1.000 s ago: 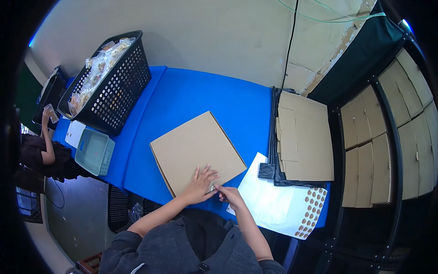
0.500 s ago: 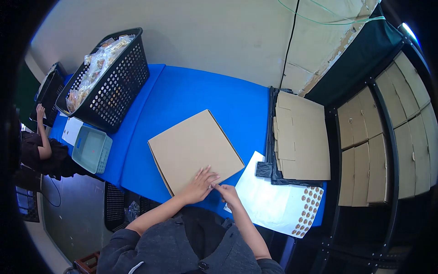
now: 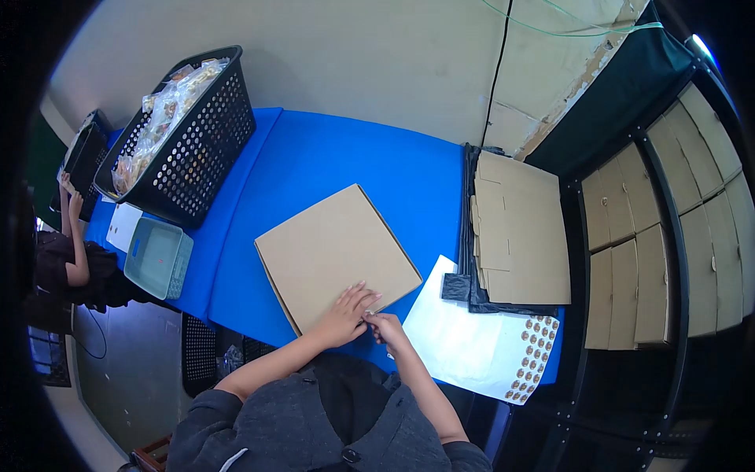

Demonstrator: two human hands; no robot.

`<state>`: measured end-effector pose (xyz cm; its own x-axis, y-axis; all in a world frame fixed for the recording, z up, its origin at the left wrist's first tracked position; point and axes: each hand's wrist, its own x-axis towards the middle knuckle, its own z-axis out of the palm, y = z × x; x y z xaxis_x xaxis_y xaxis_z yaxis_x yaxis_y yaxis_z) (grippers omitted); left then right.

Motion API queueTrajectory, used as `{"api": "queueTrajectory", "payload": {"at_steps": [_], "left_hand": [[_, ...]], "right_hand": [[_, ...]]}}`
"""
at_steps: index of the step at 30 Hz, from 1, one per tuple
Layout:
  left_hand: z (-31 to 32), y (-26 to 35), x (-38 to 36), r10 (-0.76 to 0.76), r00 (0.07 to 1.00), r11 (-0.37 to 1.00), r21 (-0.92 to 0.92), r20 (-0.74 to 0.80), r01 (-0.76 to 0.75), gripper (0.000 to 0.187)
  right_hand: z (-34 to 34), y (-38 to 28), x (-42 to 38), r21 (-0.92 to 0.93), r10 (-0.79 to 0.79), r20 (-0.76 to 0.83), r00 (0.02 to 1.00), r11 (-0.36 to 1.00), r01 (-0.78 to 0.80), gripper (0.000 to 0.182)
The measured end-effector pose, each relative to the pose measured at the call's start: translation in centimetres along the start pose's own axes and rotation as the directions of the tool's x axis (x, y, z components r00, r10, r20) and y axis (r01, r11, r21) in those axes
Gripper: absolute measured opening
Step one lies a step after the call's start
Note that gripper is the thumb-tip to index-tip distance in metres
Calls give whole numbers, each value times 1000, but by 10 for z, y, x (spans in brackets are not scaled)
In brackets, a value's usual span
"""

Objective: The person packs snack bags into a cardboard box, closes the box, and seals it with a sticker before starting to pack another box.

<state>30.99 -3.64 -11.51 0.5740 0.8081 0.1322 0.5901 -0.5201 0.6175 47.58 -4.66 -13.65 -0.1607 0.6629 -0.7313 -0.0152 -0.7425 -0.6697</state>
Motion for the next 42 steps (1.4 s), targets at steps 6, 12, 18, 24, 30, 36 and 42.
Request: {"api": "queueTrajectory", "payload": {"at_steps": [6,12,18,24,30,36,42], "left_hand": [[13,-1,3,1,1000,998,67,-27,0,64],[2,-5,2,29,999,990,-136,-40,-34,64],[5,-6,0,66,998,997,45,-7,-66,46],[11,-6,-2,83,996,992,97,-30,-80,34],[8,-7,-2,53,998,998,42,-31,-52,36],[15,-10,-2,18,996,999,31,-88,-16,44],[17,-8,-1,-51,977,998,-36,-209,44,49]], "right_hand": [[7,1,-18,63,-35,-47,998,997,38,35],[7,12,-20,88,13,-58,998,996,-8,40],[0,25,9,-416,-448,-126,885,834,363,41],[-5,24,16,-365,-419,-119,900,861,353,33],[-21,12,14,-298,-220,-79,972,936,187,45],[-9,12,10,-433,-450,-95,888,822,370,51],[1,-4,-10,-659,-451,-185,873,716,230,50]]}}
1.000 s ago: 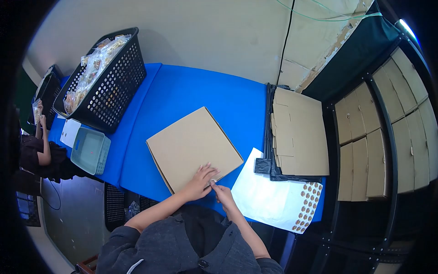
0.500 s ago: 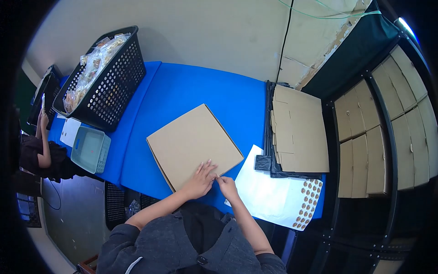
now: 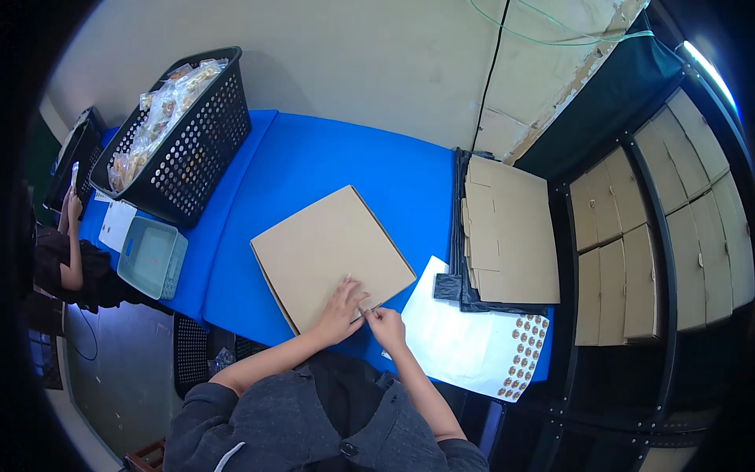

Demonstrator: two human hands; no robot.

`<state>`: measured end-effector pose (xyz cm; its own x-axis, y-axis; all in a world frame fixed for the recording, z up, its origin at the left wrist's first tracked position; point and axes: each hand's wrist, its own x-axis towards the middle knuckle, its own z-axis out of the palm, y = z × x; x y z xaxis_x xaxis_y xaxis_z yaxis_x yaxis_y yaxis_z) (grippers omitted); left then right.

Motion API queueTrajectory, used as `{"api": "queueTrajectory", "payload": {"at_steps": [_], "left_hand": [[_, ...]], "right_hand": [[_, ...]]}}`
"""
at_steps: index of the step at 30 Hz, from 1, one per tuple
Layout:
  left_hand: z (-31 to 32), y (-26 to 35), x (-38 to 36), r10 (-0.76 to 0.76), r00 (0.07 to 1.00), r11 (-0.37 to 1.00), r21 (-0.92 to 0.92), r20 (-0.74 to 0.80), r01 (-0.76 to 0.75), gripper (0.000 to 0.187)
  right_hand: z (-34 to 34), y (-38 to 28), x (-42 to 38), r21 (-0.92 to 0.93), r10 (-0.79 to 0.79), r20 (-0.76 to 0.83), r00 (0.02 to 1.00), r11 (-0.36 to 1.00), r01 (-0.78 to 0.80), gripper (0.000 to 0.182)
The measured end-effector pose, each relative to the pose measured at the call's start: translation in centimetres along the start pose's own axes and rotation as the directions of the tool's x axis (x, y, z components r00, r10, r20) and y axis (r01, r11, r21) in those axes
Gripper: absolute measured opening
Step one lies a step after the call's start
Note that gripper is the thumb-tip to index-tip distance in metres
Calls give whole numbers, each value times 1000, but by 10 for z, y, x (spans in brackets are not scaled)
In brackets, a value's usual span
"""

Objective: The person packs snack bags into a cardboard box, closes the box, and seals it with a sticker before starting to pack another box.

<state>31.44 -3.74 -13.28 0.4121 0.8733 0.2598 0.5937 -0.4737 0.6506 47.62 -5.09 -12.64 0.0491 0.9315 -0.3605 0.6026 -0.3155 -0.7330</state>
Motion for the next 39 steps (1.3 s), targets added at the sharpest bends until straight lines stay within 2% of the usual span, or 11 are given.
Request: {"api": "queueTrajectory", "payload": {"at_steps": [5,8,10,11,14,20,21,23,26,36,39], "left_hand": [[-3,0,9,9,1000,1000,29,18,-10,50],[-4,1,10,19,1000,999,31,20,-20,51],[-3,2,8,26,999,999,30,21,-26,51],[-3,2,8,13,1000,1000,16,22,-13,52],[-2,4,12,-26,999,999,21,19,26,54],[4,9,11,-69,998,993,97,-6,69,58],[3,9,11,-50,999,995,80,-11,51,57],[2,8,10,-46,999,996,76,-10,46,57],[2,7,10,-44,999,996,73,2,44,56],[-3,11,10,-31,999,993,114,43,25,51],[-2,11,10,-36,998,993,117,47,30,53]], "right_hand": [[7,-4,-1,-62,-74,-164,984,996,64,47],[15,18,15,-4,-37,-182,983,999,37,48],[6,31,24,164,-29,-427,904,980,109,49],[-4,35,28,273,54,-444,895,959,78,48],[-22,51,40,271,7,-554,832,947,172,44],[-17,37,34,402,2,-360,933,903,153,41],[-17,35,28,363,-65,-276,959,917,167,37],[-4,39,25,466,-121,-182,976,863,194,27],[-1,31,13,414,-195,-110,975,883,223,19],[12,37,18,532,-166,-55,985,829,170,22],[11,33,19,609,-73,-2,997,791,59,24]]}}
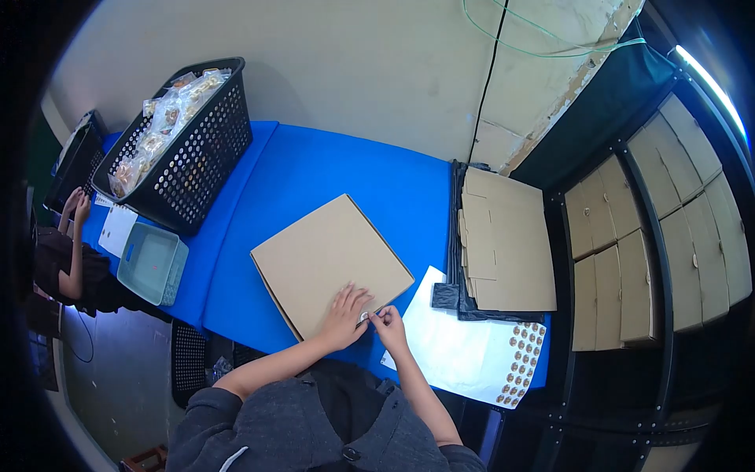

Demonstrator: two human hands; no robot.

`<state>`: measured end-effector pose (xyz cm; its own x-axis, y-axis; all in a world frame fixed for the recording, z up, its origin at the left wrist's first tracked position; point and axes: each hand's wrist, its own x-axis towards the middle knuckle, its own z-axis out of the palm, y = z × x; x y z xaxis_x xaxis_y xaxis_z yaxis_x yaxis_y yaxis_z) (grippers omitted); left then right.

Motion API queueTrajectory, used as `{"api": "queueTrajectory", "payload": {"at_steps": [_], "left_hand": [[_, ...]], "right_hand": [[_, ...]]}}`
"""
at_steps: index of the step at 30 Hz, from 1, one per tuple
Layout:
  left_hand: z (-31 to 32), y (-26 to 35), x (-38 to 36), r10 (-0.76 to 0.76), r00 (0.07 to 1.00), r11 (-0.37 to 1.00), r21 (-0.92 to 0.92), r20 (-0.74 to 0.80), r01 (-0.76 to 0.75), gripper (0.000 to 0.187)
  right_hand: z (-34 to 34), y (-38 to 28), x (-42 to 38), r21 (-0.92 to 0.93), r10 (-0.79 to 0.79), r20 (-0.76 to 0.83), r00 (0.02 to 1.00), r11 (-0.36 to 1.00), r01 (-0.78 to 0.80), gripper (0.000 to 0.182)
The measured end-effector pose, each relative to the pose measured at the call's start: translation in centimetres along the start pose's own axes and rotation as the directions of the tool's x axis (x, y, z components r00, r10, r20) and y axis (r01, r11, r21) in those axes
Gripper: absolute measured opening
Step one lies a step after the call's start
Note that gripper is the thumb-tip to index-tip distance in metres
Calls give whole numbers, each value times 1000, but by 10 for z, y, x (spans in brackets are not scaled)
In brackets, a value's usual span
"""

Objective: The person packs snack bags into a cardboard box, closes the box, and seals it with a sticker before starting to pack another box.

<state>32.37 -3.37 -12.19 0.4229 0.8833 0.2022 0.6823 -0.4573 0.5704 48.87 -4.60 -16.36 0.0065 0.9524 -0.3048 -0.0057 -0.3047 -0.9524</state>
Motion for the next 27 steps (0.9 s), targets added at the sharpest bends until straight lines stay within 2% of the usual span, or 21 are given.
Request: {"api": "queueTrajectory", "payload": {"at_steps": [2,4,5,6,8,12,15,18,20,24,26,27], "left_hand": [[0,0,0,-2,1000,1000,2,9,2,54],[0,-2,1,-2,1000,1000,15,12,2,55],[1,-4,1,1,1000,1000,16,24,-1,56],[4,-3,-2,-7,999,1000,14,34,6,57],[6,-3,-3,-32,999,999,29,17,32,57],[11,-7,-4,-23,1000,1000,-13,2,23,57],[9,-8,-4,-8,1000,999,-34,-5,7,57],[9,-7,-4,12,1000,999,-33,-16,-12,58],[6,-6,-4,1,1000,1000,-21,24,-1,61],[-1,-6,-2,18,1000,1000,-11,1,-18,62],[-6,-3,-5,70,998,995,-74,10,-69,58],[-10,-2,-5,71,997,995,-72,7,-70,58]], "right_hand": [[10,2,-3,100,44,-62,997,994,-37,25],[20,18,-5,105,77,-57,995,992,-70,27],[22,22,-9,245,160,-34,987,958,-147,29],[25,18,-16,241,151,-15,988,960,-143,29],[34,7,-19,269,142,-176,974,959,-91,29],[34,18,-21,304,111,-165,980,951,-56,38],[31,19,-23,400,119,-135,984,915,-56,18],[27,19,-19,482,179,-80,981,868,-119,15],[30,12,-24,505,178,-103,979,857,-103,13],[27,14,-19,495,103,-112,988,868,-34,13],[22,22,-22,472,69,-104,992,881,-12,13],[23,16,-21,471,59,-152,987,882,20,13]]}}
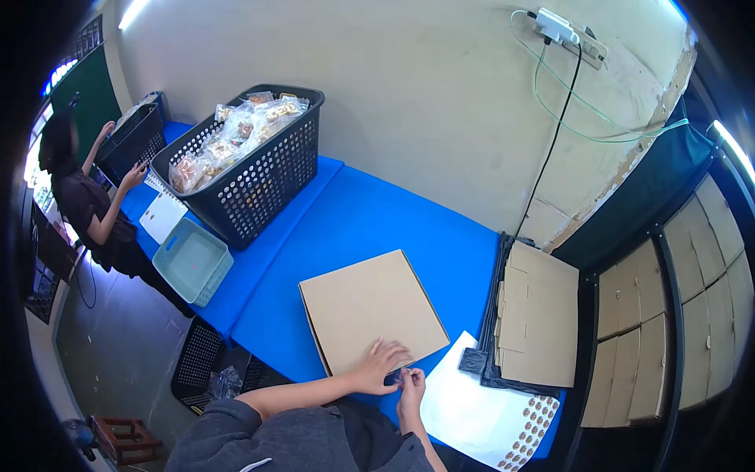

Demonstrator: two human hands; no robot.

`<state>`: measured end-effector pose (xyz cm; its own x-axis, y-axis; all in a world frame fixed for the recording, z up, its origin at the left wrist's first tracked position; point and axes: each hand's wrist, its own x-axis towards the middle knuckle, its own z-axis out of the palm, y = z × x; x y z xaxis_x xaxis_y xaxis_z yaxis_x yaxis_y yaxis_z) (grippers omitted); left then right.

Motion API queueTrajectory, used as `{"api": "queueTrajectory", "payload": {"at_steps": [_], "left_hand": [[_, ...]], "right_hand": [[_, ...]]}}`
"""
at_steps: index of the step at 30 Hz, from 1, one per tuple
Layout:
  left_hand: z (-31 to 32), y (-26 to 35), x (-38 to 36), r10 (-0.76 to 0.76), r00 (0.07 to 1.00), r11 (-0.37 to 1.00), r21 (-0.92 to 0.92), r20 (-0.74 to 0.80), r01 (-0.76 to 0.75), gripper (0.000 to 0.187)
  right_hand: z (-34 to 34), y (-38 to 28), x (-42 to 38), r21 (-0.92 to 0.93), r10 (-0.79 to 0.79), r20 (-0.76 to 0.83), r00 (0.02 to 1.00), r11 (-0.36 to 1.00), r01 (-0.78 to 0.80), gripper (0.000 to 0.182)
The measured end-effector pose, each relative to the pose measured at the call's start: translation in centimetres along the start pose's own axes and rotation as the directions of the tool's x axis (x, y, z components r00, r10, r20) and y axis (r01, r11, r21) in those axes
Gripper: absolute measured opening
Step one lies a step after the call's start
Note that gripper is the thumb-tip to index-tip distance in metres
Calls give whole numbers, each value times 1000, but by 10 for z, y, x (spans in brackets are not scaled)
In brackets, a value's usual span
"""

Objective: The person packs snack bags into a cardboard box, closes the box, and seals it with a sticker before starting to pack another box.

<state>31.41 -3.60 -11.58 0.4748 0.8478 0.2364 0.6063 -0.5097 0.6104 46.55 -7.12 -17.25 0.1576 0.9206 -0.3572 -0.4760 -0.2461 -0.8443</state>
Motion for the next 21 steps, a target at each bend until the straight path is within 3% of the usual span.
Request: {"api": "queueTrajectory", "payload": {"at_steps": [3,9,12,17,21], "left_hand": [[-6,2,-1,82,995,995,-59,62,-78,55],[20,-16,2,-55,993,952,-307,-106,20,35],[17,-18,3,-93,996,929,-358,3,88,23],[17,-23,7,-175,985,865,-476,6,157,18],[18,-31,10,-250,968,776,-594,14,210,19]], "right_hand": [[-2,-5,0,0,-44,-54,998,999,44,14],[8,-14,-7,67,-71,3,997,995,71,18],[18,-23,-17,45,-120,-12,993,992,120,21],[6,-19,-16,-156,-141,9,990,978,140,17],[6,-22,-23,-197,-117,8,993,974,117,13]]}}
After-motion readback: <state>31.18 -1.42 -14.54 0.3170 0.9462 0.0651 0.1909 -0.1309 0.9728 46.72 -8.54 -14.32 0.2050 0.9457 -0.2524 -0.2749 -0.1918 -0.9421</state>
